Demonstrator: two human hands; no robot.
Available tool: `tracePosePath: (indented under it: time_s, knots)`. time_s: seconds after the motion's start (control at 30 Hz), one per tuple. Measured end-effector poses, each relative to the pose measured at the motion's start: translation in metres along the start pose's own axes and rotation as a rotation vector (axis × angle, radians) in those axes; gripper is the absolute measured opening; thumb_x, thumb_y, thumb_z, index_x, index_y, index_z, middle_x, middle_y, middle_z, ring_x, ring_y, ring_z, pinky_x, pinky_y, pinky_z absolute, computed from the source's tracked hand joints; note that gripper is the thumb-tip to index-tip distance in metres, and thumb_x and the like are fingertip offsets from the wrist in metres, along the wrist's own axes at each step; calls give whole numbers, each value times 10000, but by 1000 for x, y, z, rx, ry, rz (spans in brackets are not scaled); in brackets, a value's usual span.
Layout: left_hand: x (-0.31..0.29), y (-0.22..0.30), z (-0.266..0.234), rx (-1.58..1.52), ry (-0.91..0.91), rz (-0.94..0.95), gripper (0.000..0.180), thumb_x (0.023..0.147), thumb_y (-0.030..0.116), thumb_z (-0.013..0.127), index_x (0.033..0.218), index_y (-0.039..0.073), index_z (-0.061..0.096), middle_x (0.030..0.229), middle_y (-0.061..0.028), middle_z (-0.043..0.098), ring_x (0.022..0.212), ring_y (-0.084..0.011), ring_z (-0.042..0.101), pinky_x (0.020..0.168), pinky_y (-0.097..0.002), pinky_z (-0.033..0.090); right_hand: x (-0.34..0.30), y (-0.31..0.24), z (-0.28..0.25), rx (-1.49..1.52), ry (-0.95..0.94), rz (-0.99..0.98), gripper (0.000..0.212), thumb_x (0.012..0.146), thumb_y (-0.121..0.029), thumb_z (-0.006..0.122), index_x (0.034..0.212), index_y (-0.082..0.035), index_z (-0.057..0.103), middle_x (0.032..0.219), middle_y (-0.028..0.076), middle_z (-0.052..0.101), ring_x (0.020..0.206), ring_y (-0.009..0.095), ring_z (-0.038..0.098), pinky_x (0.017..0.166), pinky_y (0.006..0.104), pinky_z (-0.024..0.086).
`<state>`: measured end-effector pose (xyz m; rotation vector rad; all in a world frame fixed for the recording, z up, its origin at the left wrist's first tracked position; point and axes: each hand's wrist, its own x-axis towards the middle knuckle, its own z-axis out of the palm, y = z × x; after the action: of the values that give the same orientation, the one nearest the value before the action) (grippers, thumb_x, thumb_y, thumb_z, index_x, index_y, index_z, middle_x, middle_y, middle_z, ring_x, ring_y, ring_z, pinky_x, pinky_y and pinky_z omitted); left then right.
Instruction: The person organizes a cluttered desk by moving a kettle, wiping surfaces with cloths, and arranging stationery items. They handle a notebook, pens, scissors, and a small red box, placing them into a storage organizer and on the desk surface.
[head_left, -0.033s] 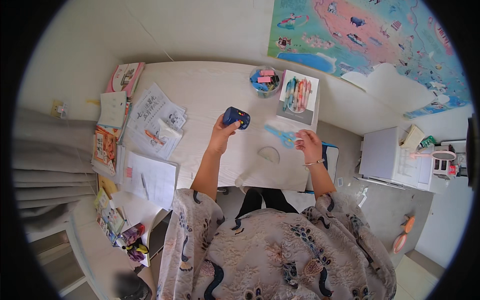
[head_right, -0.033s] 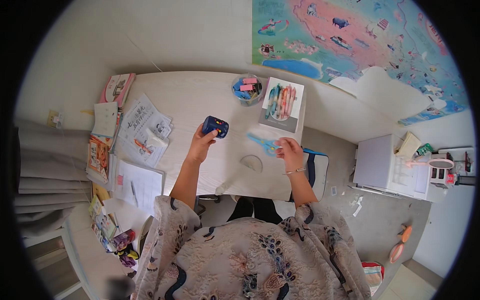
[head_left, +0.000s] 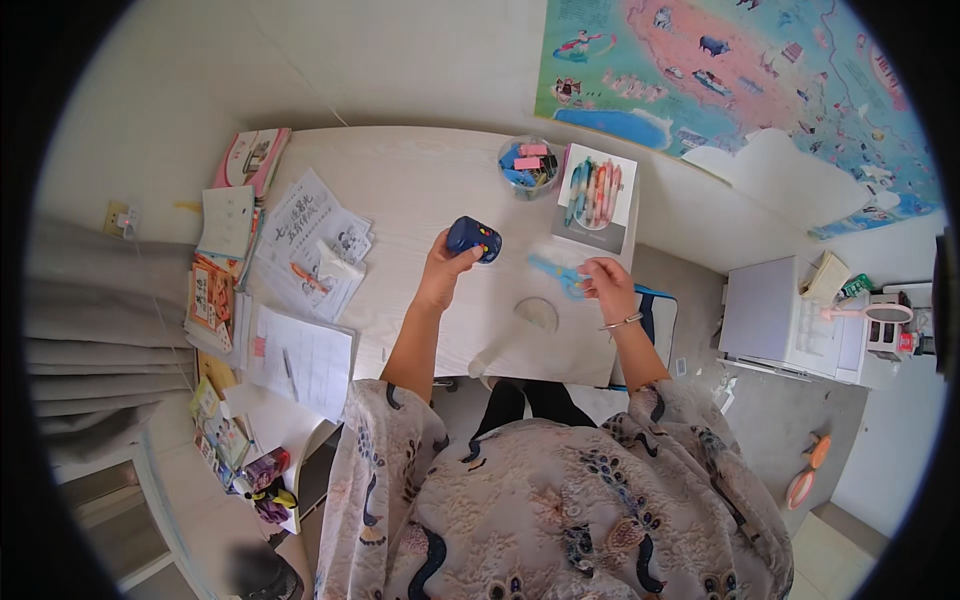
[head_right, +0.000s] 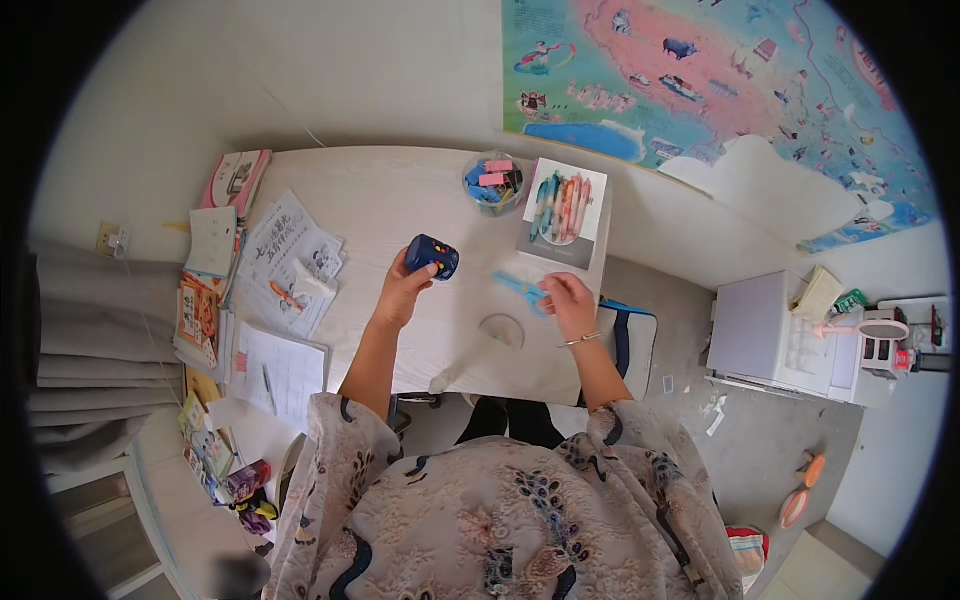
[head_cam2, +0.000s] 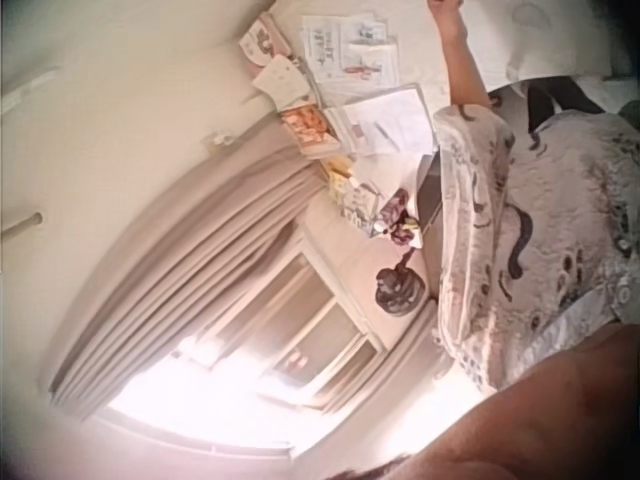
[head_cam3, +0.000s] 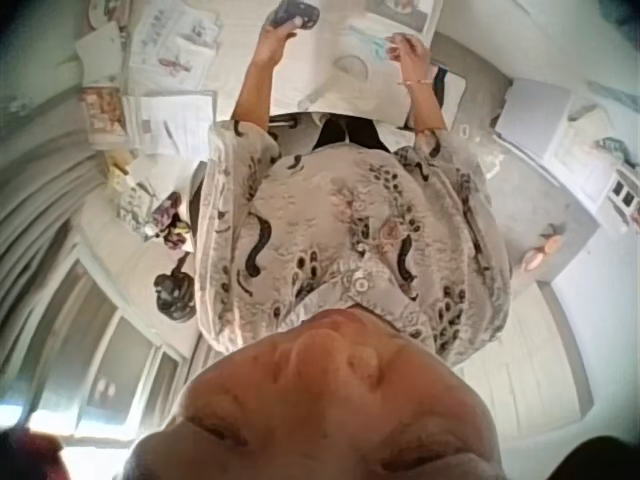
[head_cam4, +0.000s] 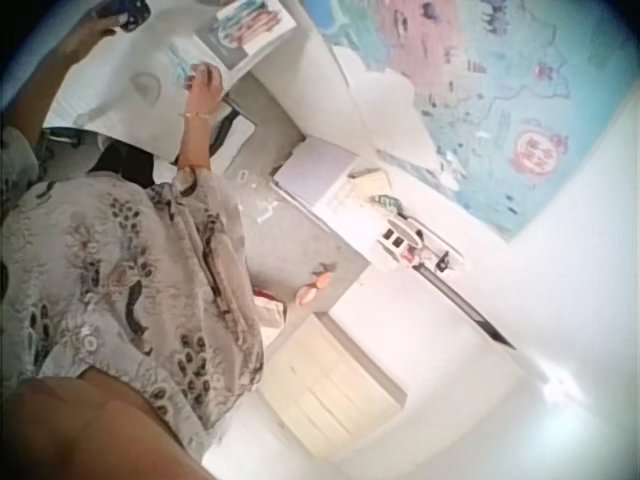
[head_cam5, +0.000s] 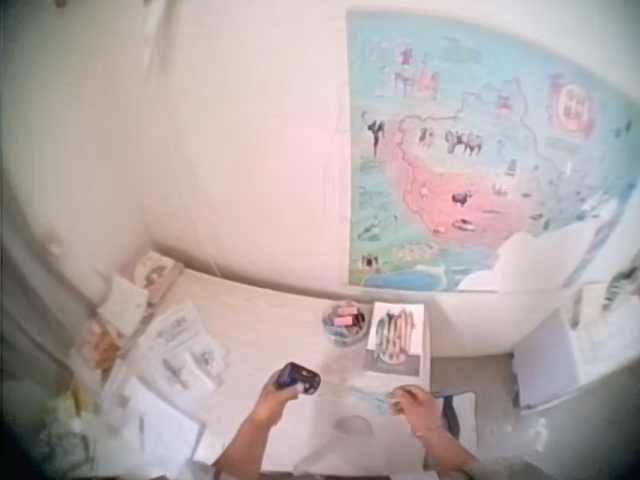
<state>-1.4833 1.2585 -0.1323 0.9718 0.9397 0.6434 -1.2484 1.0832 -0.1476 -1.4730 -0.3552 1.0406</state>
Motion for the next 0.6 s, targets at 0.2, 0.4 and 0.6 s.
tracePosePath:
  time_s: [0.2,0.4,0.6]
  knots:
    - [-3,6,27,241,-115,140,629,651,80,764,1200,64,459,1073,-74,546,952,-161,531,783,-307,470,24,-17,39,-430,-374,-316,395,780,-194,691,1115,-31,561,1014,74,610,818,154,596,717,279,502]
    - [-17,16,67,731,-192,335,649,626,54,722,1221,47,463,1148,-162,472,1072,-277,493,883,-346,436,19,-55,52,-535,-448,-399,689,702,-244,748,1294,-79,436,1127,121,554,942,204,557,825,352,466]
    - [-30,20,94,642,-226,236,753,675,65,734,1335,61,372,1142,-130,502,966,-197,533,794,-299,457,17,-69,27,-498,-575,-363,634,714,-146,750,1272,-61,461,1126,82,567,937,160,564,803,305,473]
